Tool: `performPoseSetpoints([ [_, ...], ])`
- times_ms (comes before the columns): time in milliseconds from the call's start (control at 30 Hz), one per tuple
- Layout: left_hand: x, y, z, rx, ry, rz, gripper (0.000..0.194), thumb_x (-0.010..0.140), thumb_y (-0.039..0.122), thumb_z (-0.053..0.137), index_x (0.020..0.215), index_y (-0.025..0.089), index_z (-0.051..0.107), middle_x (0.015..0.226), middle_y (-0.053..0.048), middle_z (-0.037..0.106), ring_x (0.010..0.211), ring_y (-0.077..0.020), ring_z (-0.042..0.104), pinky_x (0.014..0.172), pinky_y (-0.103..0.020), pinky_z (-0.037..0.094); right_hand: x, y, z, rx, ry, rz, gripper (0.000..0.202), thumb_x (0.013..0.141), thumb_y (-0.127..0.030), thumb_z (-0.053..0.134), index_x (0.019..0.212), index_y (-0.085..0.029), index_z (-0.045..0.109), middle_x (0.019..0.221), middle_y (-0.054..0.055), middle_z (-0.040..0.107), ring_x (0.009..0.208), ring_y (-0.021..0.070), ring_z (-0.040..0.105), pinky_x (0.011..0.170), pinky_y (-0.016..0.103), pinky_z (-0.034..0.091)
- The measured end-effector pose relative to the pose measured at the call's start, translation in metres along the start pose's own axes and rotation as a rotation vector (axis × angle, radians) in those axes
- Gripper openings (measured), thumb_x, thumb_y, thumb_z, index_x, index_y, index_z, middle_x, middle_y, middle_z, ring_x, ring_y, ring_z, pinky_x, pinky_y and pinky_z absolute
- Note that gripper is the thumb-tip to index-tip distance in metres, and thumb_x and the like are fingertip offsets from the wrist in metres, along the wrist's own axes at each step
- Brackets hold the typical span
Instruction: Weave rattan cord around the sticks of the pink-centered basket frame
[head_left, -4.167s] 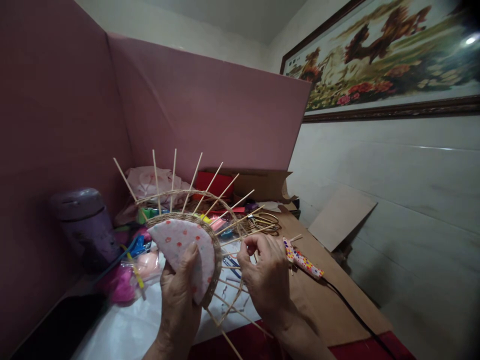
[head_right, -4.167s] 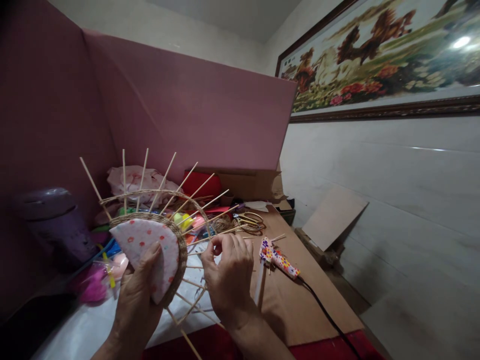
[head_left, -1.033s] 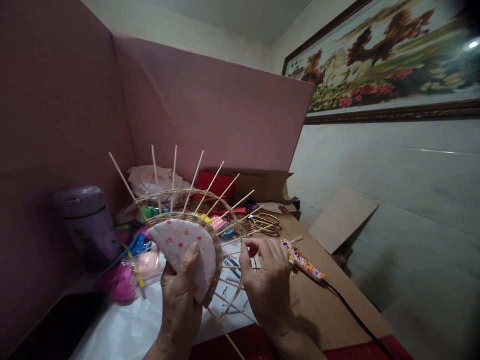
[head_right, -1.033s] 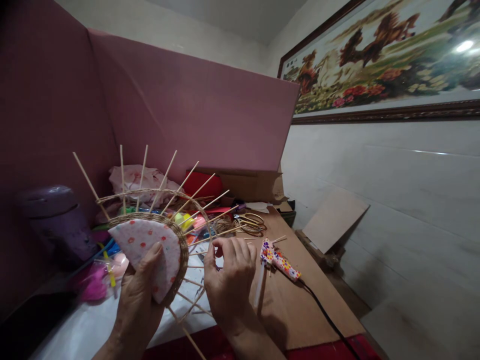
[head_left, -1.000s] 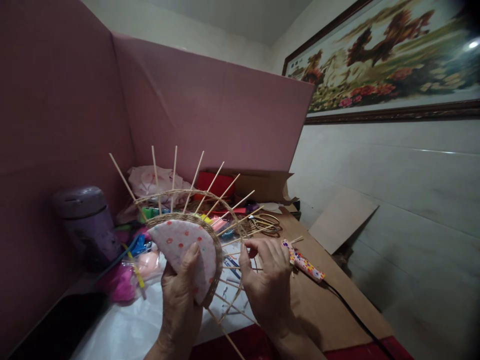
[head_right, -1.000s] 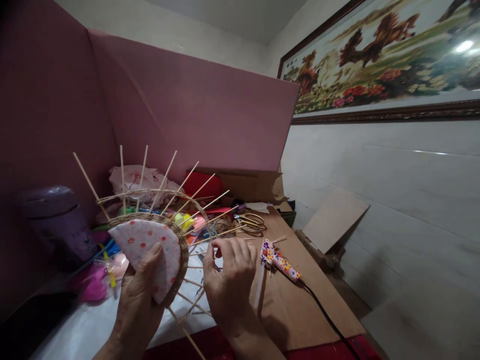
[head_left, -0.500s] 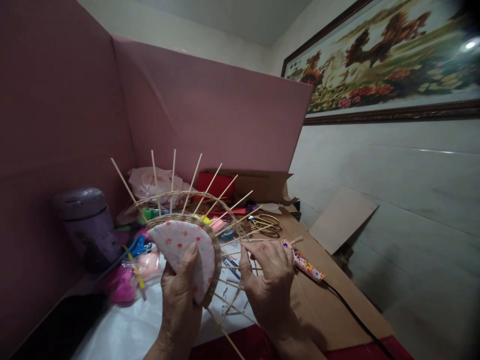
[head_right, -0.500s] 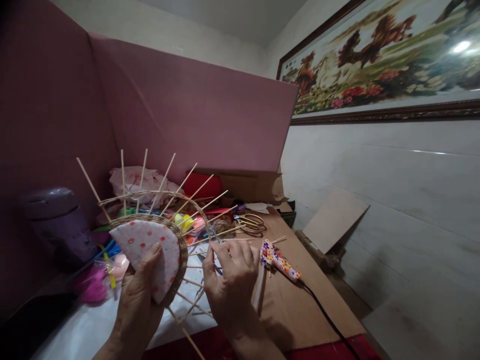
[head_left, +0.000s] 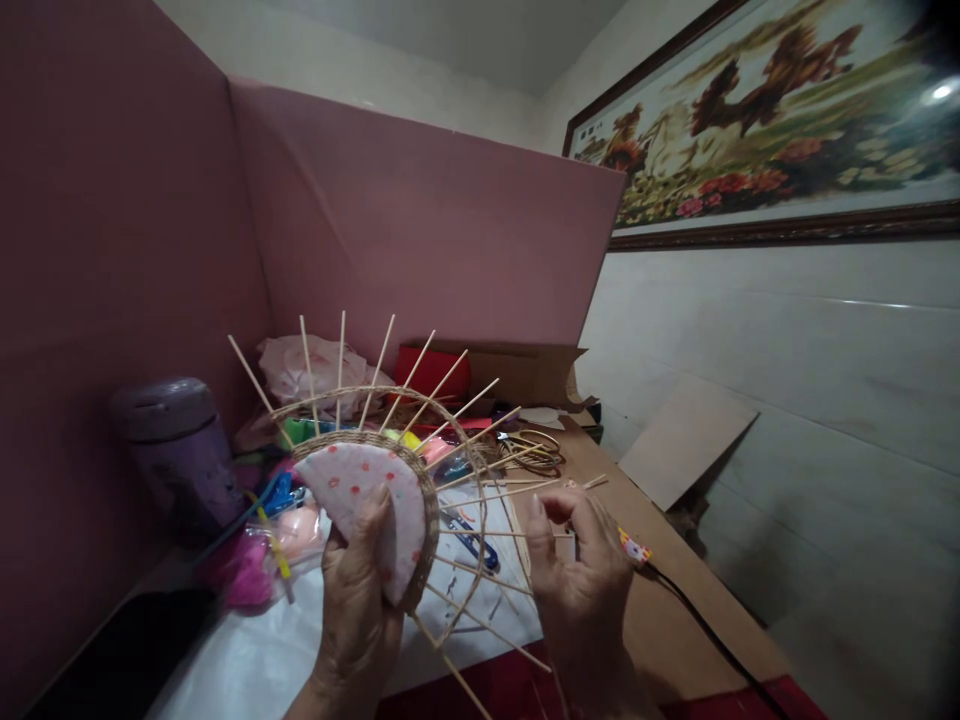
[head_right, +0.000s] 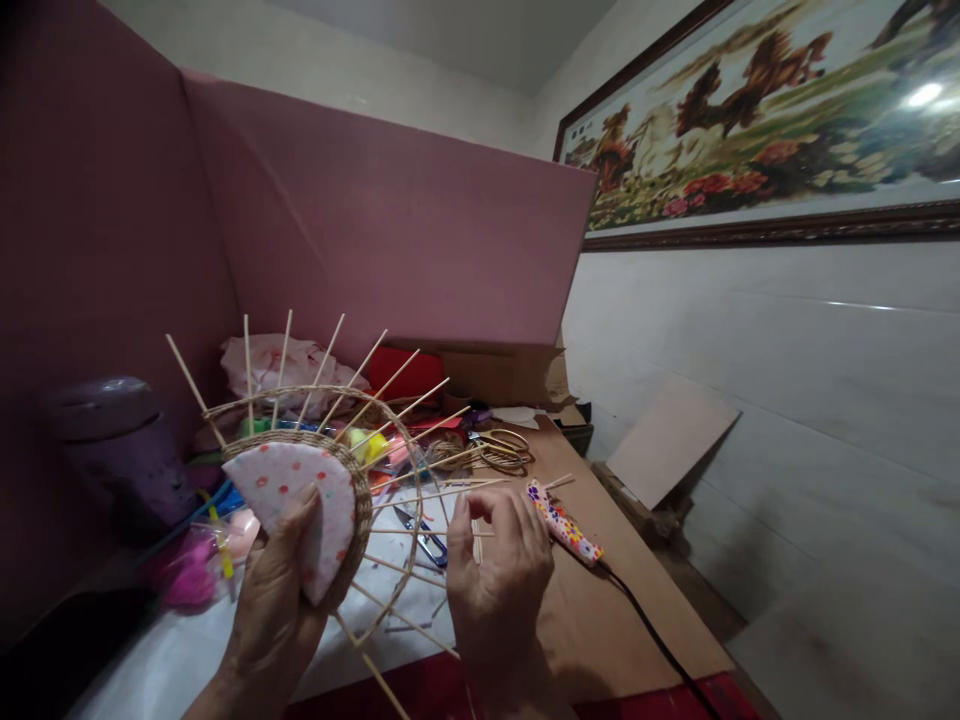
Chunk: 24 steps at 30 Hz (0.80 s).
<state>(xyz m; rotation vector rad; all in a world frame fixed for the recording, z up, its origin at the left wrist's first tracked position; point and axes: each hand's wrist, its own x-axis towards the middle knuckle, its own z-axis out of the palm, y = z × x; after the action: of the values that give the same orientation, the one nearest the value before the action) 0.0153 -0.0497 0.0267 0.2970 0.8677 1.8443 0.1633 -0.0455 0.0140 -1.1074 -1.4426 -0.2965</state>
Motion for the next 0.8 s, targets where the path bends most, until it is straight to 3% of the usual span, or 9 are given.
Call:
performPoseSetpoints([
  [167,0.001,0.0,0.0,-0.022,-0.01,0.004,0.028,0.066,0.02,0.07,0.093,0.022,0.063,0.084,0.0,0.068,0.066,-0.0126,0.064,0.058,-0.026,0.056,-0.005,0.003,-0.006,-0.131,-0.067,-0.066,0.005,0.081,-0.022,0.057,0.077,-0.019,0.058,0.075,0.004,0.059,0.075,0.02,0.052,0.073,0.036,0.039],
  [333,0.003,0.001,0.001,-0.037,-0.002,0.029,0.028,0.066,0.02,0.07,0.093,0.024,0.063,0.083,0.001,0.068,0.067,-0.0135,0.065,0.062,-0.031,0.057,-0.014,0.001,-0.015,-0.131,-0.006,-0.091,0.01,0.082,-0.022,0.056,0.072,-0.019,0.055,0.072,0.004,0.061,0.074,0.0198,0.054,0.073,0.035,0.039],
  [467,0.006,0.001,-0.002,-0.043,0.007,0.024,0.029,0.066,0.019,0.07,0.094,0.023,0.062,0.081,0.002,0.068,0.065,-0.013,0.065,0.06,-0.03,0.057,-0.022,0.003,-0.019,-0.191,-0.159,-0.065,0.016,0.083,-0.027,0.055,0.068,-0.021,0.059,0.067,0.002,0.063,0.068,0.0191,0.054,0.067,0.033,0.035],
  [633,0.01,-0.001,-0.005,-0.037,0.015,-0.02,0.027,0.068,0.018,0.067,0.095,0.02,0.063,0.081,0.0,0.069,0.061,-0.0132,0.064,0.055,-0.029,0.057,-0.026,0.007,-0.014,-0.119,-0.329,0.156,0.019,0.083,-0.035,0.053,0.078,-0.021,0.064,0.073,0.004,0.065,0.069,0.0199,0.056,0.068,0.032,0.036],
  [800,0.013,0.001,-0.003,-0.056,0.004,-0.045,0.025,0.07,0.017,0.065,0.095,0.02,0.063,0.077,0.001,0.07,0.058,-0.0134,0.065,0.052,-0.028,0.057,-0.027,0.011,-0.016,0.22,-0.453,0.464,0.02,0.079,-0.035,0.055,0.086,-0.018,0.065,0.076,0.006,0.064,0.073,0.0201,0.057,0.068,0.029,0.042],
])
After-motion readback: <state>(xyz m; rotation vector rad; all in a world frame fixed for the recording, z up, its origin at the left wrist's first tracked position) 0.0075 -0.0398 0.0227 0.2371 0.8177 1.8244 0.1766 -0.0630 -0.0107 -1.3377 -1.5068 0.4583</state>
